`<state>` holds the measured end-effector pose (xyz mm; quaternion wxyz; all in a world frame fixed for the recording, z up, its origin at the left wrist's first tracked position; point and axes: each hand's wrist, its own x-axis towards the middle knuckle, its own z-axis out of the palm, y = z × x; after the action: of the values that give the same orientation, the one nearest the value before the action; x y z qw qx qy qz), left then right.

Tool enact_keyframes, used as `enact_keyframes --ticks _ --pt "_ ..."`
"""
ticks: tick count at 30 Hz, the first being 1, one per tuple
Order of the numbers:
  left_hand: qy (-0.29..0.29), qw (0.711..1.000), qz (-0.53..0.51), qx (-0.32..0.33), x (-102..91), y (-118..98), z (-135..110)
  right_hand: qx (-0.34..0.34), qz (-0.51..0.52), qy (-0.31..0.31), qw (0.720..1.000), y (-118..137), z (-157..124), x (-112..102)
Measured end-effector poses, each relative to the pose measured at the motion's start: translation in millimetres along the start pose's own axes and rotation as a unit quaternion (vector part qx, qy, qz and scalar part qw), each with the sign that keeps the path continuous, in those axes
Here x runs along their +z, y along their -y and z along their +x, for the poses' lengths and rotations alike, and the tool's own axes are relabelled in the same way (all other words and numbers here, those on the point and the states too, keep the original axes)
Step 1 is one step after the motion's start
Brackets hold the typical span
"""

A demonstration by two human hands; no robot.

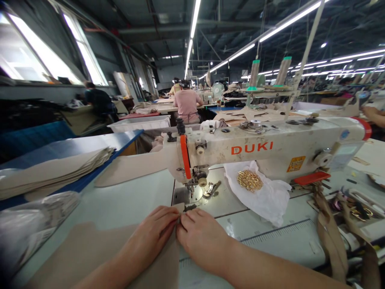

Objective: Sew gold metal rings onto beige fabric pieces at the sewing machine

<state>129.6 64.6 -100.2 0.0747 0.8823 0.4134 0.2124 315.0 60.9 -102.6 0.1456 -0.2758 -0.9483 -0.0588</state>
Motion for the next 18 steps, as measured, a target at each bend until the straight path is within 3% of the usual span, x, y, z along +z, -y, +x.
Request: enact_keyframes --ticks 9,18 --pt "-0.006 1.0 0.011 0.002 0.7 -2.1 2.2 0.002 -0.004 -0.003 1.0 -3.1 1.7 2.8" --pt "-0.028 0.999 0.009 0.022 13.9 7.7 36.3 0.028 -0.019 0.002 0.999 -34.0 1.5 5.9"
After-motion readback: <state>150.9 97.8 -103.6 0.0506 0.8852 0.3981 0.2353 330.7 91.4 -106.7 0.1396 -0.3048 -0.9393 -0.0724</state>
